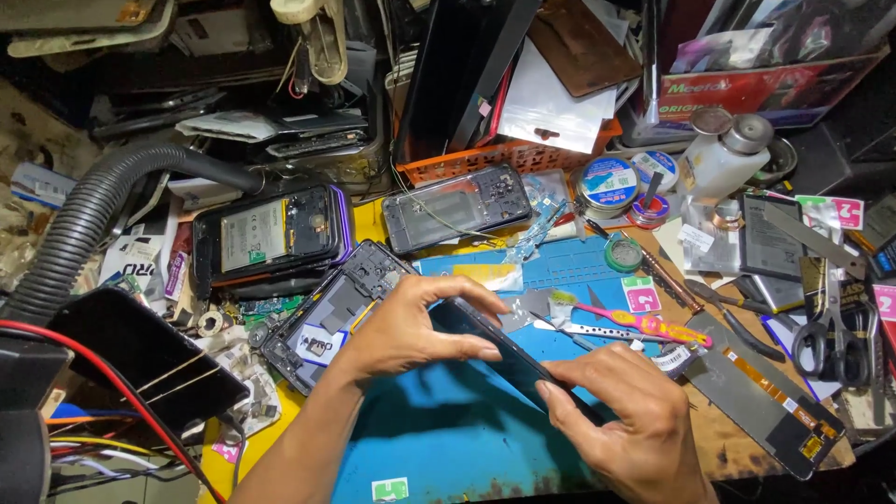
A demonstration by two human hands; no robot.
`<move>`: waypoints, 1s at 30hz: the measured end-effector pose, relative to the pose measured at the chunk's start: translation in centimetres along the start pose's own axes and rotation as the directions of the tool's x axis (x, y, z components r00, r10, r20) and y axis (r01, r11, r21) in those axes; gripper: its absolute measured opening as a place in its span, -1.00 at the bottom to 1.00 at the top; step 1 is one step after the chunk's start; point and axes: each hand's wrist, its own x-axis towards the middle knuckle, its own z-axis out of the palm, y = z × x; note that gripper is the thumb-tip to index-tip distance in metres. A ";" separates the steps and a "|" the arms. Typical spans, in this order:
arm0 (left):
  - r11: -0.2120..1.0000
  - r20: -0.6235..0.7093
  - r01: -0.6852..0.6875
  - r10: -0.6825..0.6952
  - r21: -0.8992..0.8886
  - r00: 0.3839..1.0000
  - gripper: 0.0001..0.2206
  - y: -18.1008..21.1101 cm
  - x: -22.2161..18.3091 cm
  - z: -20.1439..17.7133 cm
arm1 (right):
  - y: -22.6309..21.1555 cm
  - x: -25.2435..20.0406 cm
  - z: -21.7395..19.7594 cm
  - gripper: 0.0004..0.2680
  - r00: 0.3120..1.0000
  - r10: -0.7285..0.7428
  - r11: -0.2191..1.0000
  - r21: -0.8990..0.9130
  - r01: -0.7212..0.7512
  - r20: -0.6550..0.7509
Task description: The person is preparing a new phone screen by peeling off protective films and then attempting to fit it into the phone's frame.
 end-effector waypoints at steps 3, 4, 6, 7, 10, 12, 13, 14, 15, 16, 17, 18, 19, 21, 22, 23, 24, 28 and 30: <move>0.996 0.028 0.075 -0.074 -0.045 0.997 -0.79 -0.8 -0.1 0.7 | 0.1 -0.4 0.3 -0.90 0.999 0.035 0.999 0.022 -0.035 0.026; 0.996 0.027 0.077 -0.076 -0.046 0.997 -0.79 -0.7 -0.1 0.8 | 0.4 -0.5 0.3 -0.90 0.999 0.035 0.999 0.024 -0.036 0.028; 0.983 0.059 0.095 -0.087 -0.155 0.994 -0.85 -0.3 -0.2 0.9 | 0.9 -0.6 0.4 -0.91 0.997 0.055 0.998 0.035 -0.057 0.048; 0.983 0.058 0.097 -0.089 -0.155 0.994 -0.85 -0.5 -0.2 0.9 | 1.0 -0.3 0.3 -0.91 0.997 0.055 0.998 0.036 -0.057 0.049; 0.983 0.040 0.099 -0.094 -0.152 0.995 -0.84 -0.7 -0.2 1.0 | 1.2 0.3 0.2 -0.87 0.989 0.122 0.987 0.096 -0.129 0.078; 0.972 0.047 0.152 -0.146 -0.180 0.988 -0.82 -0.3 -0.2 0.9 | 1.3 0.8 0.3 -0.90 0.976 0.187 0.977 0.085 -0.197 0.110; 0.972 0.045 0.152 -0.146 -0.179 0.988 -0.82 -0.5 -0.2 1.0 | 1.2 1.0 0.3 -0.90 0.976 0.186 0.977 0.087 -0.196 0.110; 0.978 0.047 0.125 -0.118 -0.167 0.992 -0.82 -0.7 -0.2 1.0 | 1.1 1.1 0.3 -0.92 0.975 0.186 0.976 0.088 -0.197 0.122; 0.983 0.048 0.097 -0.090 -0.154 0.995 -0.82 -0.9 -0.3 1.0 | 1.1 1.3 0.4 -0.89 0.974 0.186 0.976 0.090 -0.198 0.133; 0.983 0.046 0.098 -0.092 -0.154 0.995 -0.82 -0.9 -0.3 1.0 | 1.2 1.3 0.3 -0.89 0.974 0.184 0.976 0.092 -0.197 0.136; 0.980 0.049 0.114 -0.107 -0.163 0.993 -0.82 -0.9 -0.3 1.0 | 1.4 1.2 0.3 -0.90 0.969 0.193 0.972 0.103 -0.211 0.156; 0.977 0.053 0.129 -0.122 -0.171 0.991 -0.81 -0.8 -0.2 1.0 | 1.6 1.1 0.2 -0.90 0.964 0.202 0.968 0.114 -0.224 0.174; 0.977 0.050 0.129 -0.122 -0.171 0.991 -0.81 -0.9 -0.2 1.0 | 1.7 1.1 0.0 -0.90 0.964 0.201 0.968 0.115 -0.222 0.176; 0.977 0.059 0.133 -0.124 -0.170 0.990 -0.81 -1.0 -0.3 0.9 | 2.0 1.1 -0.6 -0.86 0.929 0.253 0.946 0.133 -0.297 0.271; 0.977 0.053 0.132 -0.125 -0.168 0.991 -0.81 -1.0 -0.3 0.9 | 2.3 1.0 -0.9 -0.86 0.929 0.248 0.947 0.134 -0.292 0.274; 0.982 0.064 0.116 -0.108 -0.146 0.992 -0.82 -1.0 -0.3 0.9 | 2.6 0.9 -1.3 -0.84 0.924 0.208 0.958 0.126 -0.259 0.321; 0.987 0.076 0.101 -0.091 -0.126 0.993 -0.82 -1.0 -0.3 0.9 | 2.9 0.8 -1.6 -0.82 0.914 0.169 0.967 0.118 -0.226 0.369; 0.996 0.055 0.047 -0.043 -0.076 0.998 -0.83 -0.6 -0.5 0.8 | 2.2 0.9 -1.1 -0.81 0.912 0.211 0.962 0.088 -0.257 0.353; 0.998 0.043 0.056 -0.055 -0.022 0.998 -0.80 -0.7 -0.4 0.8 | 1.8 0.9 -0.4 -0.73 0.953 0.219 0.974 0.014 -0.227 0.211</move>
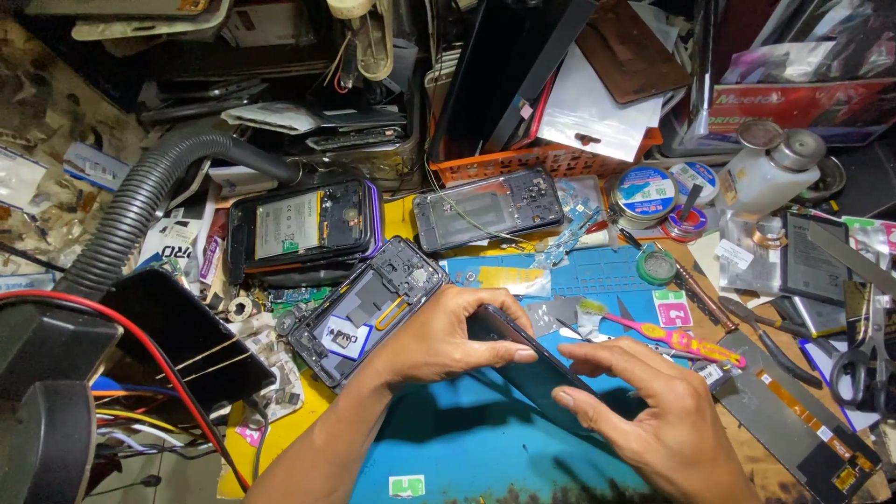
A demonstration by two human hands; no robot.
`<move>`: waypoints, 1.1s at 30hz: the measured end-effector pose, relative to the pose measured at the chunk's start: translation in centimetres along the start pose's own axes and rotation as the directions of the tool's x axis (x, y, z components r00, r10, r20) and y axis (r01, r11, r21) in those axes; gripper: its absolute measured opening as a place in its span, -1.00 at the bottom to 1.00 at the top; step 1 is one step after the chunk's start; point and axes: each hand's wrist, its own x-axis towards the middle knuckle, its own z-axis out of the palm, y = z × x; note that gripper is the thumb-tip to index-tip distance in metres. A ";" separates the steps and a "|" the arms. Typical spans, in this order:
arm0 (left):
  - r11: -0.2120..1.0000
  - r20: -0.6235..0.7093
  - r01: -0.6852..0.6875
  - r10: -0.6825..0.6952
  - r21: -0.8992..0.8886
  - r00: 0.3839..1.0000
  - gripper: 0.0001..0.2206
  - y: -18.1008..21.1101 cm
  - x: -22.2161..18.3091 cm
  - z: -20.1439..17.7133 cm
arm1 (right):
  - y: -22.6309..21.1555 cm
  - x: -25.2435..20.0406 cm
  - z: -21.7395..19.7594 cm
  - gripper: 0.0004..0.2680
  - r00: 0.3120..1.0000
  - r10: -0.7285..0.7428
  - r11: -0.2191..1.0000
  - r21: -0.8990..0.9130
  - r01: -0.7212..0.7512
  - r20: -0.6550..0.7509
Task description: The person is preparing a new phone screen by peeling off protective films and then attempting to fit it into the phone's frame.
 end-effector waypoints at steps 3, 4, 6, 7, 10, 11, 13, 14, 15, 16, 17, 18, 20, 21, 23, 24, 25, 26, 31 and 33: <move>1.000 -0.003 -0.026 0.026 0.014 1.000 -0.82 -0.2 -0.1 -0.1 | -1.0 0.4 1.1 -0.77 0.975 -0.201 0.979 -0.008 0.201 -0.092; 1.000 -0.003 -0.028 0.028 0.015 1.000 -0.82 -0.2 -0.1 0.1 | -1.2 0.5 1.4 -0.77 0.975 -0.203 0.979 -0.009 0.203 -0.093; 0.997 -0.063 -0.078 0.079 0.022 0.995 -0.85 -0.3 -0.2 0.2 | -1.5 0.8 2.0 -0.76 0.917 -0.362 0.930 -0.138 0.341 -0.169; 0.997 -0.065 -0.078 0.080 0.022 0.995 -0.85 -0.6 -0.2 0.3 | -1.5 0.8 2.2 -0.76 0.917 -0.363 0.929 -0.139 0.343 -0.167; 0.990 -0.090 -0.142 0.140 -0.018 0.986 -0.82 -1.2 -0.2 0.6 | -1.5 0.8 2.8 -0.76 0.864 -0.460 0.880 -0.234 0.413 -0.206; 0.991 -0.109 -0.134 0.134 0.004 0.985 -0.82 -1.1 -0.2 0.7 | -1.3 0.7 2.9 -0.74 0.850 -0.483 0.863 -0.278 0.422 -0.211; 0.992 -0.128 -0.122 0.123 0.021 0.984 -0.81 -1.1 -0.3 0.9 | -1.1 0.5 3.1 -0.73 0.838 -0.503 0.846 -0.320 0.427 -0.210; 0.992 -0.152 -0.122 0.125 0.026 0.980 -0.80 -1.1 -0.3 1.1 | -1.1 0.6 3.1 -0.74 0.823 -0.528 0.821 -0.372 0.433 -0.208; 0.992 -0.177 -0.123 0.126 0.032 0.976 -0.80 -1.1 -0.2 1.2 | -1.1 0.6 3.1 -0.76 0.808 -0.553 0.794 -0.423 0.436 -0.205; 0.992 -0.177 -0.121 0.125 0.031 0.976 -0.80 -1.0 -0.2 1.2 | -1.1 0.6 3.1 -0.76 0.808 -0.552 0.795 -0.423 0.435 -0.205; 0.993 -0.187 -0.115 0.120 0.038 0.975 -0.79 -1.0 -0.2 1.3 | -1.2 0.6 3.1 -0.77 0.798 -0.568 0.778 -0.449 0.439 -0.202; 0.993 -0.199 -0.109 0.116 0.045 0.973 -0.79 -0.9 -0.2 1.3 | -1.3 0.6 3.1 -0.79 0.787 -0.584 0.760 -0.475 0.444 -0.199; 0.993 -0.200 -0.110 0.114 0.031 0.973 -0.78 -0.7 -0.2 1.3 | -1.4 0.7 3.1 -0.79 0.782 -0.592 0.756 -0.474 0.452 -0.198; 0.994 -0.200 -0.111 0.113 0.019 0.973 -0.77 -0.7 -0.3 1.3 | -1.4 0.7 3.1 -0.80 0.776 -0.599 0.752 -0.473 0.460 -0.197; 0.994 -0.208 -0.111 0.111 0.009 0.972 -0.76 -0.9 -0.3 1.3 | -1.7 0.8 3.0 -0.80 0.782 -0.593 0.757 -0.463 0.462 -0.190; 0.993 -0.216 -0.115 0.112 0.002 0.970 -0.75 -1.0 -0.2 1.4 | -1.9 0.8 2.9 -0.80 0.786 -0.590 0.761 -0.454 0.464 -0.184; 0.993 -0.215 -0.114 0.112 0.002 0.970 -0.75 -1.0 -0.2 1.3 | -1.8 0.9 2.9 -0.80 0.787 -0.589 0.761 -0.454 0.464 -0.185; 0.992 -0.220 -0.123 0.122 0.008 0.968 -0.73 -1.0 -0.2 1.4 | -1.8 0.8 2.8 -0.80 0.791 -0.585 0.765 -0.446 0.465 -0.179; 0.991 -0.231 -0.128 0.130 0.028 0.964 -0.72 -1.5 0.0 1.4 | -1.5 0.8 2.9 -0.79 0.800 -0.575 0.770 -0.440 0.462 -0.168; 0.991 -0.249 -0.129 0.136 0.046 0.959 -0.73 -1.7 0.0 1.5 | -1.6 0.8 2.8 -0.79 0.796 -0.585 0.761 -0.445 0.472 -0.157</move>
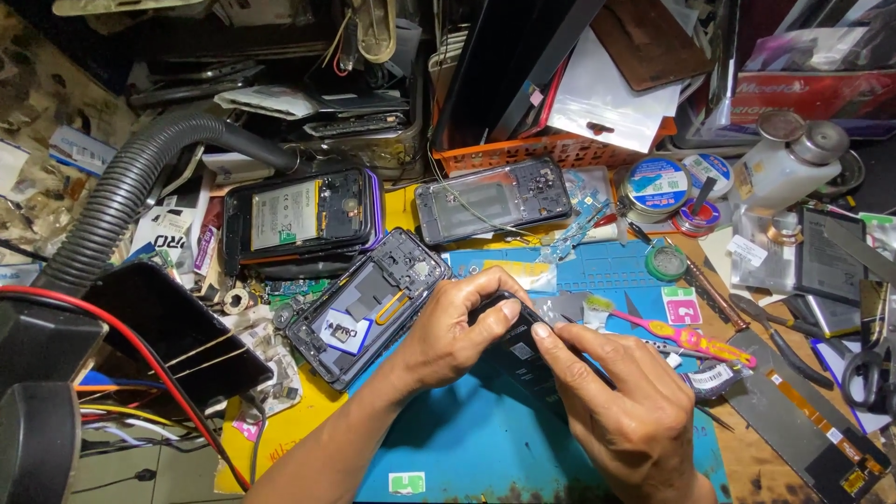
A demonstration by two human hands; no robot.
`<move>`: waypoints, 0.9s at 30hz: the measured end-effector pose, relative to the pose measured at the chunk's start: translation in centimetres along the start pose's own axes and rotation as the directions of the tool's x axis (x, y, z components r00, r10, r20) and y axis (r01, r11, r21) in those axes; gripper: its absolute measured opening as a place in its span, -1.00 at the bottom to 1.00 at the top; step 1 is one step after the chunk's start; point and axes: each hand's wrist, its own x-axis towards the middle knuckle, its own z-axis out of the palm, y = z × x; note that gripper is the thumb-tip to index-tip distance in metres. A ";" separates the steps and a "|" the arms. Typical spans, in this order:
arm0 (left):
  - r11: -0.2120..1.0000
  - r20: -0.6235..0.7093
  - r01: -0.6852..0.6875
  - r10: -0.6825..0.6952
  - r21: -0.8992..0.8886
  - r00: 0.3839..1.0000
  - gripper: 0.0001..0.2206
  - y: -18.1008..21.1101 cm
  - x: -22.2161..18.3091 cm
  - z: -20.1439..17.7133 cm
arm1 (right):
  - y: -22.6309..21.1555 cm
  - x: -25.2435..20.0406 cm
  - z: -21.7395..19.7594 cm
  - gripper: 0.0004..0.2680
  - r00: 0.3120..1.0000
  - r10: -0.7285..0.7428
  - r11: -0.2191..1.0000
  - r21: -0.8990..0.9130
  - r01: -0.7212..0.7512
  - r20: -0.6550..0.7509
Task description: The person is preparing a new phone screen by peeling off protective films and then attempting to fit it into the phone's frame.
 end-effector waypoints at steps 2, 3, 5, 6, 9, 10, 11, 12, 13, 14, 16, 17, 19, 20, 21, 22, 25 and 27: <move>1.000 -0.004 0.003 -0.003 0.002 1.000 -0.73 0.1 0.0 0.0 | -0.1 0.1 -0.1 -0.79 1.000 -0.001 1.000 -0.001 0.001 0.002; 1.000 -0.009 0.005 -0.005 0.005 1.000 -0.73 0.2 0.0 0.0 | -0.1 0.2 -0.1 -0.80 1.000 -0.003 1.000 -0.003 0.003 0.003; 1.000 -0.028 0.009 -0.008 0.025 1.000 -0.79 0.0 -0.1 0.3 | -0.1 0.1 -0.1 -0.80 1.000 -0.005 1.000 -0.006 0.005 0.007; 0.999 -0.048 0.012 -0.010 0.044 0.999 -0.83 -0.1 -0.1 0.4 | -0.1 0.1 -0.1 -0.80 1.000 -0.008 1.000 -0.009 0.008 0.011; 0.999 -0.040 0.004 -0.003 0.041 0.999 -0.82 0.2 -0.1 0.3 | -0.2 0.1 -0.2 -0.80 1.000 -0.014 1.000 -0.011 0.014 0.003; 0.999 -0.041 0.004 -0.002 0.041 0.999 -0.82 0.2 -0.2 0.3 | -0.2 0.1 -0.2 -0.80 1.000 -0.015 1.000 -0.010 0.015 0.003; 1.000 -0.030 0.003 -0.003 0.019 1.000 -0.82 0.1 -0.2 0.3 | -0.2 0.1 -0.2 -0.79 1.000 -0.021 0.999 -0.027 0.021 0.001; 1.000 -0.018 0.003 -0.003 -0.003 1.000 -0.82 0.1 -0.3 0.3 | -0.1 0.0 -0.2 -0.79 1.000 -0.027 0.999 -0.043 0.027 -0.002; 1.000 -0.019 0.002 -0.002 -0.003 1.000 -0.82 0.2 -0.3 0.3 | -0.1 -0.1 -0.2 -0.79 1.000 -0.028 0.999 -0.044 0.028 -0.002; 1.000 -0.021 -0.004 0.004 0.010 1.000 -0.82 0.2 -0.3 0.3 | 0.0 -0.2 -0.1 -0.78 1.000 -0.020 0.999 -0.044 0.020 -0.004; 1.000 -0.023 -0.010 0.010 0.024 1.000 -0.82 0.4 -0.4 0.3 | 0.1 -0.5 -0.1 -0.77 1.000 -0.012 0.999 -0.043 0.011 -0.006; 1.000 -0.015 -0.013 0.013 0.022 1.000 -0.82 0.5 -0.4 0.3 | 0.2 -0.5 -0.2 -0.78 1.000 0.008 1.000 -0.021 -0.008 0.014; 1.000 -0.009 -0.017 0.017 0.020 1.000 -0.81 0.7 -0.5 0.3 | 0.1 0.0 -0.5 -0.79 0.999 0.025 1.000 -0.001 -0.025 0.033; 1.000 -0.021 -0.007 0.007 0.028 1.000 -0.81 0.7 -0.6 0.4 | -0.1 0.6 -0.8 -0.82 0.997 0.077 0.993 0.087 -0.078 0.015; 0.999 -0.032 0.004 -0.002 0.035 0.999 -0.80 0.8 -0.6 0.5 | -0.3 1.2 -1.0 -0.84 0.992 0.130 0.976 0.175 -0.128 0.003; 0.999 -0.033 0.002 -0.001 0.034 0.999 -0.80 0.9 -0.7 0.6 | -0.1 1.5 -1.3 -0.84 0.992 0.128 0.977 0.174 -0.127 0.003; 1.000 -0.031 0.006 -0.006 0.014 1.000 -0.77 1.2 -0.8 0.8 | 0.7 2.7 -2.0 -0.86 0.934 0.330 0.885 0.299 -0.357 0.139; 0.999 -0.013 0.046 -0.046 0.001 0.999 -0.71 1.4 -1.1 1.0 | 1.4 3.7 -2.2 -0.83 0.885 0.328 0.801 0.399 -0.446 0.331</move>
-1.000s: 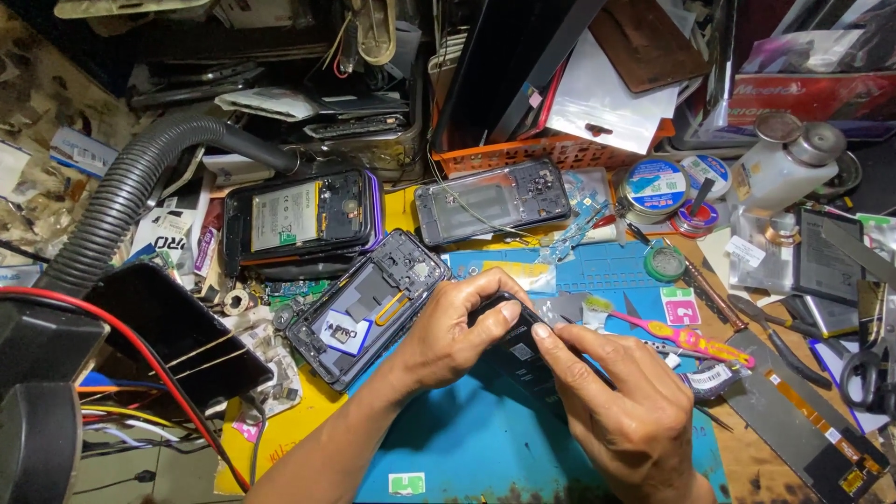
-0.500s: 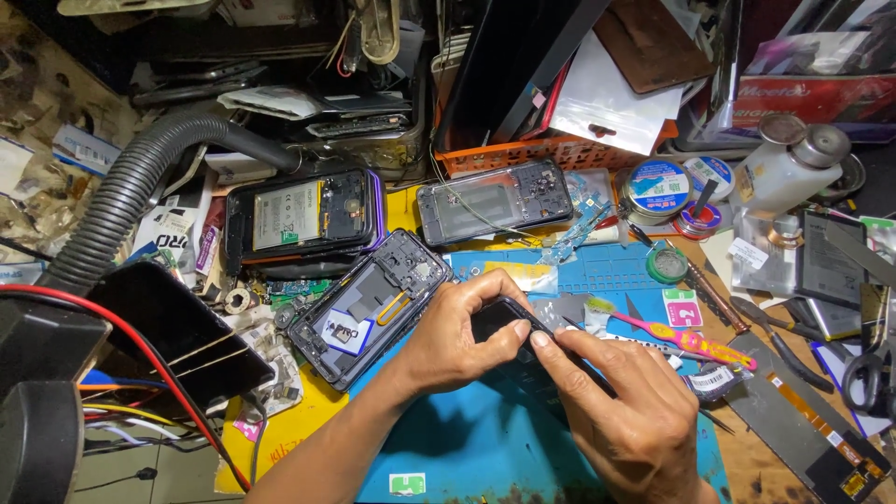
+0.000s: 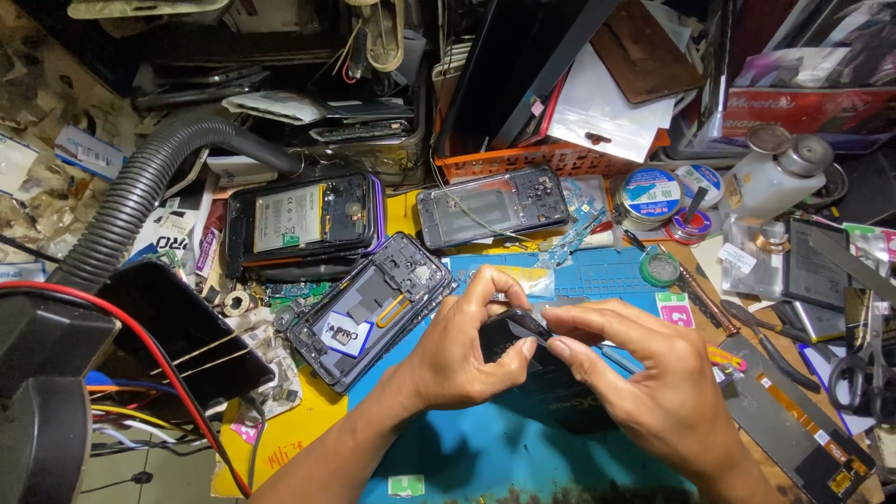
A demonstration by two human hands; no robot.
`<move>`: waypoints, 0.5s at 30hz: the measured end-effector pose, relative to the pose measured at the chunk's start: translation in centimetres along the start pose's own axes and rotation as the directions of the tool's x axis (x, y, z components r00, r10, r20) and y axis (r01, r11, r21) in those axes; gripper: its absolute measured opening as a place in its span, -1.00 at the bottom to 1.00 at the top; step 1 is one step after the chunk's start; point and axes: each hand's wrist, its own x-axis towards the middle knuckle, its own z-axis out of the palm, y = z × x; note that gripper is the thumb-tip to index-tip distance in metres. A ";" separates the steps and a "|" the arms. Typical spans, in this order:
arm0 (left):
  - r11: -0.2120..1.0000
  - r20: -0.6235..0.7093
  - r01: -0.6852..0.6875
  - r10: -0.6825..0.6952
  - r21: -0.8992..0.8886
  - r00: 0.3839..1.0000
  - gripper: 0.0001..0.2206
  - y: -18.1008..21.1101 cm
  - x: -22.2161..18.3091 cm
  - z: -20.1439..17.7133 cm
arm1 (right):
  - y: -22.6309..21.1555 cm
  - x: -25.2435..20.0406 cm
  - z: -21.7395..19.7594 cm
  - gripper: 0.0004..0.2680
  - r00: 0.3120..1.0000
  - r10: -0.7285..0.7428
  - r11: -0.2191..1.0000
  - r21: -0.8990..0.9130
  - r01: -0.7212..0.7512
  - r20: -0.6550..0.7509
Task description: The person is preparing a new phone screen by peeling off protective films and then attempting to fit it into the phone's frame.
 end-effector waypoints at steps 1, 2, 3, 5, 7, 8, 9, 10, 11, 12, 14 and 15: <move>1.000 0.000 -0.004 0.004 -0.001 1.000 -0.71 0.6 -0.1 -0.1 | 0.0 0.5 -0.2 -0.83 1.000 -0.002 1.000 -0.003 0.002 -0.001; 0.999 0.010 -0.028 0.027 0.027 1.000 -0.58 1.3 -0.1 -0.3 | 0.0 1.0 -0.3 -0.83 0.998 -0.038 0.999 -0.002 0.038 0.041; 0.997 0.021 -0.052 0.051 0.055 0.998 -0.44 1.9 -0.2 -0.4 | -0.1 1.5 -0.5 -0.83 0.994 -0.074 0.997 0.000 0.074 0.083; 0.996 0.034 -0.085 0.084 0.030 0.996 -0.32 2.2 -0.3 -0.5 | -0.4 2.0 -0.8 -0.82 0.986 -0.121 0.992 -0.025 0.124 0.112; 0.993 0.045 -0.115 0.114 0.005 0.992 -0.18 2.2 -0.4 -0.5 | -0.7 2.3 -0.9 -0.80 0.975 -0.166 0.984 -0.047 0.174 0.145; 0.990 0.042 -0.144 0.144 0.004 0.989 -0.17 2.0 -0.4 -0.4 | -0.8 2.3 -0.9 -0.81 0.969 -0.193 0.979 -0.030 0.200 0.153; 0.985 0.040 -0.174 0.174 0.004 0.984 -0.17 1.9 -0.5 -0.4 | -1.0 2.4 -1.0 -0.81 0.962 -0.220 0.974 -0.014 0.225 0.160; 0.985 0.040 -0.173 0.173 0.003 0.984 -0.17 1.8 -0.5 -0.3 | -1.0 2.4 -0.9 -0.81 0.962 -0.220 0.974 -0.013 0.225 0.161; 0.981 0.039 -0.194 0.193 0.010 0.980 -0.17 1.6 -0.6 -0.2 | -1.1 2.4 -0.9 -0.83 0.964 -0.223 0.973 -0.020 0.229 0.145; 0.976 0.040 -0.215 0.214 0.016 0.976 -0.18 1.5 -0.6 -0.2 | -1.1 2.4 -0.8 -0.85 0.965 -0.227 0.972 -0.026 0.232 0.128; 0.974 0.034 -0.224 0.223 0.039 0.974 -0.16 1.4 -0.6 -0.1 | -1.2 2.3 -0.6 -0.88 0.968 -0.228 0.972 -0.040 0.233 0.103; 0.970 0.028 -0.234 0.232 0.061 0.972 -0.15 1.4 -0.7 0.0 | -1.2 2.3 -0.5 -0.90 0.970 -0.229 0.971 -0.054 0.233 0.078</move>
